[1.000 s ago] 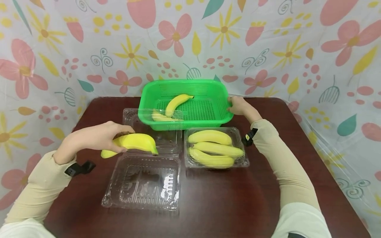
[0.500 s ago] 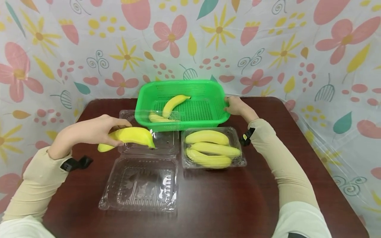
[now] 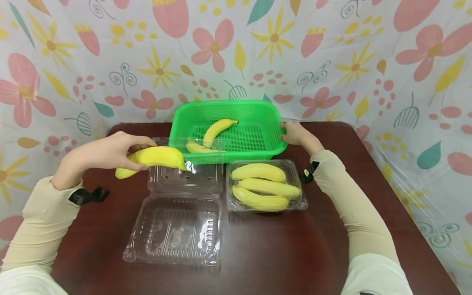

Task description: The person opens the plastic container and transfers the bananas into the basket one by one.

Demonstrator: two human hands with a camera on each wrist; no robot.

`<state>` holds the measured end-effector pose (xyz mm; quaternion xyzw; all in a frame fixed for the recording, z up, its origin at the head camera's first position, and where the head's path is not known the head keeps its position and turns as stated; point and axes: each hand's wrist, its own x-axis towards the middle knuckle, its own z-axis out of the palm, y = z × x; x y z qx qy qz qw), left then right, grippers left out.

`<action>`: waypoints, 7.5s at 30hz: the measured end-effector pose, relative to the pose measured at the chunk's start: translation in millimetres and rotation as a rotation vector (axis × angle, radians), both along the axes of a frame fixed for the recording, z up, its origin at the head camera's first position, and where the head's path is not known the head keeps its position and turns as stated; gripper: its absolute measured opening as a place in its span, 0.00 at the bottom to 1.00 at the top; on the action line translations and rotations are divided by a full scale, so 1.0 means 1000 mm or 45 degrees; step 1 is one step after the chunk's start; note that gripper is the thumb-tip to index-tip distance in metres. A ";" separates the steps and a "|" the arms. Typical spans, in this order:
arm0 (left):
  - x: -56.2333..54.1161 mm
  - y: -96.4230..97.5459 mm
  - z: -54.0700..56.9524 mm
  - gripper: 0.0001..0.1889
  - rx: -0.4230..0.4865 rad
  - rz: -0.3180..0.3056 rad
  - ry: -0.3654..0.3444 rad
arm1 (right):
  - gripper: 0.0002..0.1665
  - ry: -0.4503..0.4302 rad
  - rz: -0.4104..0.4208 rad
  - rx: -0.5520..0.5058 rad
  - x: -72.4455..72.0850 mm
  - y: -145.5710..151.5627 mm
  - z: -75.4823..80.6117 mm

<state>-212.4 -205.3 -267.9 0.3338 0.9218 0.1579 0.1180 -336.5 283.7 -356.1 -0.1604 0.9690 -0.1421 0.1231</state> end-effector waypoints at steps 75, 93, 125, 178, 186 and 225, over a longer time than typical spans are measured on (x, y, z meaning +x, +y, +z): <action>-0.088 0.008 0.011 0.26 -0.075 0.131 -0.006 | 0.38 0.033 0.047 -0.038 0.011 -0.001 -0.002; -0.099 0.012 0.000 0.25 -0.082 0.116 -0.038 | 0.38 0.045 0.048 -0.048 0.012 0.001 -0.005; -0.111 0.037 0.004 0.29 -0.222 0.123 0.001 | 0.37 0.060 0.039 -0.022 0.013 0.000 -0.005; -0.123 0.065 -0.016 0.21 -0.479 0.013 -0.162 | 0.37 0.041 0.005 -0.046 0.013 0.001 -0.007; -0.126 0.074 -0.018 0.20 -0.431 0.012 -0.188 | 0.37 0.069 0.018 -0.041 0.012 0.002 -0.008; -0.068 0.026 -0.013 0.12 0.295 0.050 0.104 | 0.37 0.046 0.062 0.006 0.013 0.004 -0.006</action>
